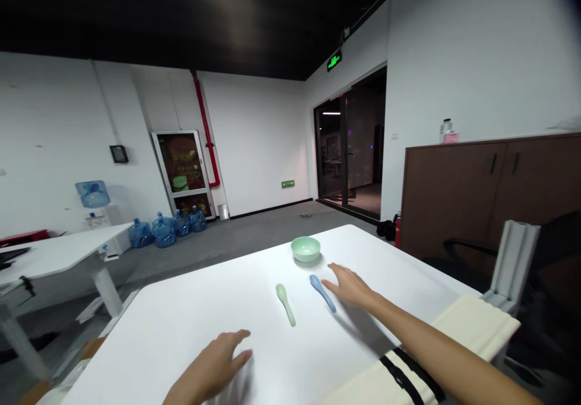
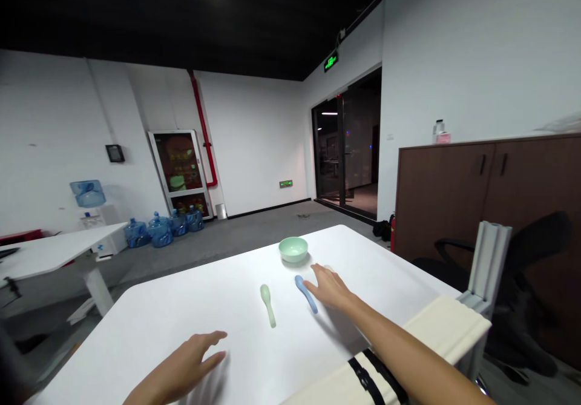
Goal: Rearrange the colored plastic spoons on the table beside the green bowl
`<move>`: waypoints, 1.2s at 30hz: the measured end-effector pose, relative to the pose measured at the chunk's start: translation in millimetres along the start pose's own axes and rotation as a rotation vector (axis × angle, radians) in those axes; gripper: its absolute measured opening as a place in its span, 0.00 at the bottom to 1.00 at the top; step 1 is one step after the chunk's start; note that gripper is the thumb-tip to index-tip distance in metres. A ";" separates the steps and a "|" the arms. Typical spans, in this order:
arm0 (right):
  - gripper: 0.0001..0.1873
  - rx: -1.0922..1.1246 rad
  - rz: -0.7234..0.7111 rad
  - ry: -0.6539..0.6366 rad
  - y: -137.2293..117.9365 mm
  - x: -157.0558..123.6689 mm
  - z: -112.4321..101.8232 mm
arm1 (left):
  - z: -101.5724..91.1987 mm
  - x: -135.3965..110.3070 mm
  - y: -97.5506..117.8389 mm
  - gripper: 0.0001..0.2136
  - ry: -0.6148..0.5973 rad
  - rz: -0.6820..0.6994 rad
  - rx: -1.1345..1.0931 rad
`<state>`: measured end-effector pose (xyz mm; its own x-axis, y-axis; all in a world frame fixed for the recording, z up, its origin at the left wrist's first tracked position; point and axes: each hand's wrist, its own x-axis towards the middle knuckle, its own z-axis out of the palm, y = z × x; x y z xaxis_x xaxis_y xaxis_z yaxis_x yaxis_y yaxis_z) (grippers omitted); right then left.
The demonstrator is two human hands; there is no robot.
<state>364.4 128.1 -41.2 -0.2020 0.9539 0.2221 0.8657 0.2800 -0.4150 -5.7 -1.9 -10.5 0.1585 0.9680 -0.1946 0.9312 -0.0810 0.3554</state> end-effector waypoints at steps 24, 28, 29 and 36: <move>0.36 0.037 -0.005 0.024 18.8 17.3 3.3 | 1.5 1.8 6.3 0.28 0.010 -0.016 -0.008; 0.35 0.066 -0.001 0.018 19.4 19.2 2.4 | 2.4 3.3 6.7 0.28 -0.010 -0.013 0.004; 0.35 0.071 0.006 0.014 19.3 19.3 1.8 | 2.1 3.2 7.7 0.28 -0.015 -0.013 0.007; 0.35 0.047 0.027 0.007 19.2 17.6 -0.2 | -1.4 -1.2 16.6 0.27 -0.021 -0.010 0.013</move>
<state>377.5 150.2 -45.1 -0.1754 0.9605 0.2161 0.8481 0.2589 -0.4623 9.2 -4.1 -3.1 0.1554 0.9637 -0.2171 0.9370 -0.0742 0.3413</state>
